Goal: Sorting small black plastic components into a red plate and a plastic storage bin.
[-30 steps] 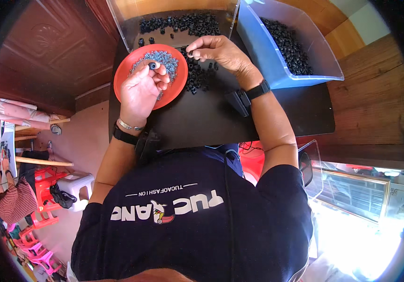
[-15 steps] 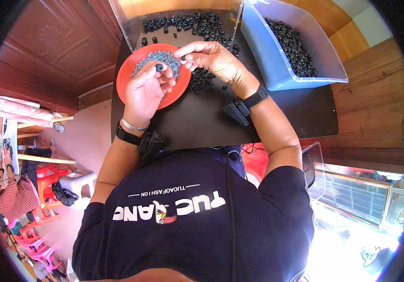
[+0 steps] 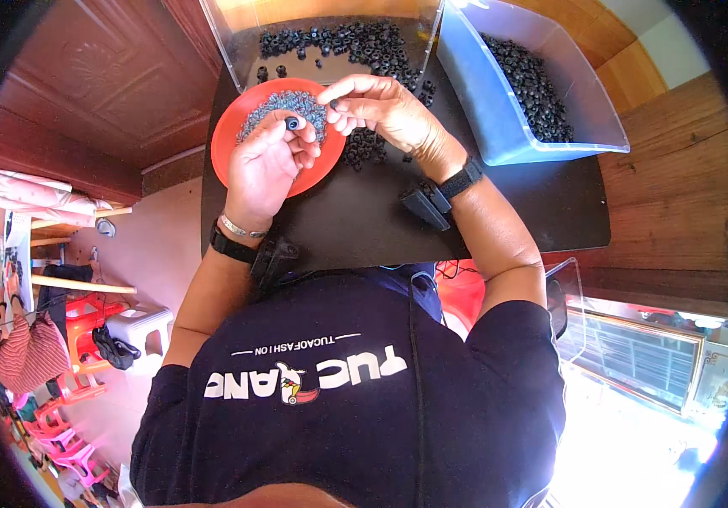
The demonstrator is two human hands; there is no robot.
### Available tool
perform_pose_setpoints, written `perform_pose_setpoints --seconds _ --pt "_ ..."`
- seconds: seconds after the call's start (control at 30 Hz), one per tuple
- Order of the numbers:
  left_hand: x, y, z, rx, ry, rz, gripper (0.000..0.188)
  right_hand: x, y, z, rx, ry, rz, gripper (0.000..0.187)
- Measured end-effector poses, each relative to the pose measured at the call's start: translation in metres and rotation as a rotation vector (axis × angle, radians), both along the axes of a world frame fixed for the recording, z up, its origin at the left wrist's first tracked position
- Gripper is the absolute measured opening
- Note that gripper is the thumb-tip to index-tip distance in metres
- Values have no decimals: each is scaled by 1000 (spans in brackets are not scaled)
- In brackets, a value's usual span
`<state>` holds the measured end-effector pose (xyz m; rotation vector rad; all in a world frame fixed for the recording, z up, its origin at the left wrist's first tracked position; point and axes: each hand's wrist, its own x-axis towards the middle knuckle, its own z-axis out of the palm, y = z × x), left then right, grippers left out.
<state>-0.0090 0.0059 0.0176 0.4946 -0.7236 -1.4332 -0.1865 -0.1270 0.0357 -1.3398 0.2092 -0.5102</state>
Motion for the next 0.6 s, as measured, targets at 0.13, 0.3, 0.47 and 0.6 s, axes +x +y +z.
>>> perform_pose_setpoints --seconds 0.13,0.3,0.47,0.6 --pt "0 -1 -1 19 0 2 20 0 4 5 14 18 -17 23" --pt "-1 0 -1 16 -3 -5 20 2 6 3 26 83 -42 26" --pt "-2 0 -1 13 -21 -2 19 3 7 -2 6 60 -112 25" --pt "-3 0 -1 26 -33 5 19 3 8 -2 -16 46 -122 24"
